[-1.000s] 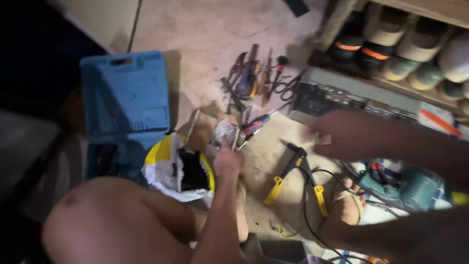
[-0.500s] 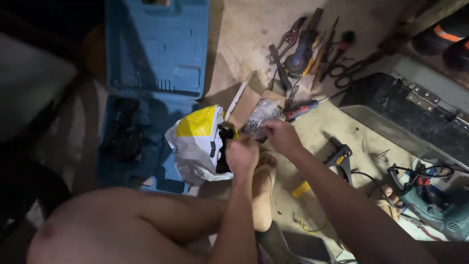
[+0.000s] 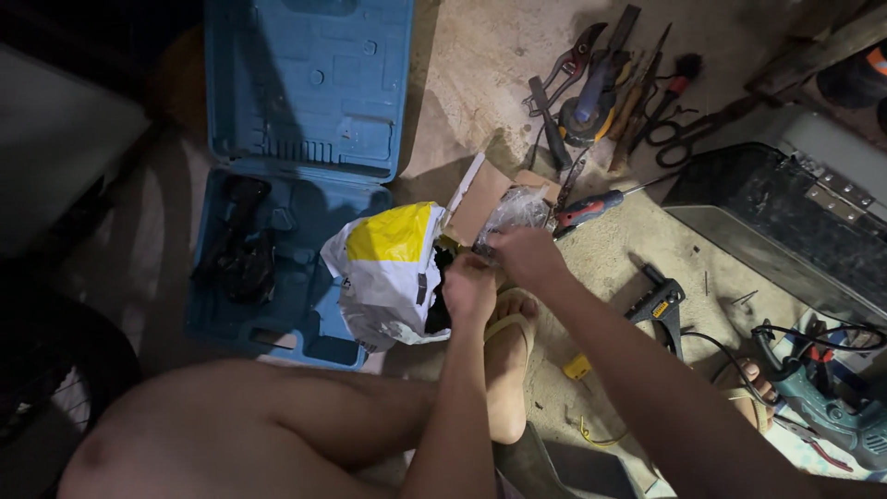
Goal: Repairing a toolbox by attaching metal hinges using a rivet gun and a drill.
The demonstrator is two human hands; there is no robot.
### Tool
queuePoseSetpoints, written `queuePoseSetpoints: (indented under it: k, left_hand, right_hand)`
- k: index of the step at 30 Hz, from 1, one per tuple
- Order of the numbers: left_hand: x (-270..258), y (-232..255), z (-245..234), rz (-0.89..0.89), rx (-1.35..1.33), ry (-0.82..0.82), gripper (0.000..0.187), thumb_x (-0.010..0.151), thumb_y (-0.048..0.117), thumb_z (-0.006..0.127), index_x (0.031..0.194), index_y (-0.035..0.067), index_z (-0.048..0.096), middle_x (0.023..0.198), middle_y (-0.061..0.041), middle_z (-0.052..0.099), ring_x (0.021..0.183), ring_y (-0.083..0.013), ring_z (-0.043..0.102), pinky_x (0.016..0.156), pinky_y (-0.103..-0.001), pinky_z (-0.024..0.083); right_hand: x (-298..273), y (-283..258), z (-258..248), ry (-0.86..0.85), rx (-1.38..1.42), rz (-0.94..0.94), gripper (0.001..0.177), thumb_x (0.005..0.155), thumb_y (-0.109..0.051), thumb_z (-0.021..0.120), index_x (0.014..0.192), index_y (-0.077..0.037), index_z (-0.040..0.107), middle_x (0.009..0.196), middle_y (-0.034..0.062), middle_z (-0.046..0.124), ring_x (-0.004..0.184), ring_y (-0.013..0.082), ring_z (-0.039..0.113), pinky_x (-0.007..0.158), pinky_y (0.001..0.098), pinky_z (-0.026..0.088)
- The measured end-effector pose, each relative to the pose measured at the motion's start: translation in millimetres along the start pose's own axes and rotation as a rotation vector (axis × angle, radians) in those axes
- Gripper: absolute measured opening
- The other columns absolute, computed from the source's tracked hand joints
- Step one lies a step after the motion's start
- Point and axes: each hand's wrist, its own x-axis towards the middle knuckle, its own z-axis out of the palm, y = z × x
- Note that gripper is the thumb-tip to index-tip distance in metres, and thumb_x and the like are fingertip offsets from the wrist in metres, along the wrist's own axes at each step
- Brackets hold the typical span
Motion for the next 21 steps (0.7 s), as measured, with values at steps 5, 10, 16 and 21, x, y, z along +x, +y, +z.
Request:
queuePoseSetpoints:
  k: [5, 10, 16, 21]
  left_hand:
    - [4.8, -8.6, 0.9, 0.086, 0.042, 0.018, 0.018, 0.078, 0.021, 0.073, 0.094, 0.014, 0.077, 0.097, -0.011, 0.078, 0.093, -0.0319, 0.075, 0.085, -0.041, 0.058]
    - [-6.9, 18.6, -11.8, 0.168, 0.127, 0.088, 0.022, 0.079, 0.023, 0.074, 0.099, 0.015, 0.077, 0.100, -0.015, 0.075, 0.096, -0.0367, 0.072, 0.086, -0.045, 0.056]
    - [-16.0, 56.2, -19.6, 0.423, -0.029, 0.154, 0.025, 0.080, 0.011, 0.075, 0.104, 0.007, 0.074, 0.101, -0.017, 0.074, 0.093, -0.0332, 0.072, 0.083, -0.042, 0.055]
    - [-15.4, 79.4, -2.1, 0.464, -0.630, -0.311, 0.018, 0.093, 0.000, 0.069, 0.109, -0.003, 0.075, 0.097, -0.006, 0.076, 0.086, -0.0117, 0.068, 0.079, -0.026, 0.055]
  right_hand:
    - [1.0, 2.6, -13.9, 0.206, 0.486, 0.220, 0.012, 0.089, -0.021, 0.075, 0.096, -0.011, 0.077, 0.089, 0.0104, 0.075, 0.075, 0.0244, 0.072, 0.074, 0.0392, 0.059]
    - [-0.6, 23.1, -14.0, 0.219, 0.974, 0.430, 0.020, 0.090, -0.021, 0.077, 0.102, -0.006, 0.078, 0.092, 0.0072, 0.079, 0.080, 0.0135, 0.070, 0.075, 0.0307, 0.057]
    - [-14.1, 36.9, -42.0, 0.175, 1.452, 0.572, 0.018, 0.098, -0.015, 0.072, 0.110, -0.003, 0.076, 0.096, 0.0059, 0.076, 0.083, 0.0124, 0.066, 0.075, 0.0282, 0.052]
    - [-39.8, 30.9, -85.0, 0.332, 1.434, 0.335, 0.016, 0.098, -0.010, 0.069, 0.112, -0.002, 0.073, 0.101, 0.0020, 0.076, 0.091, 0.0077, 0.068, 0.083, 0.0238, 0.055]
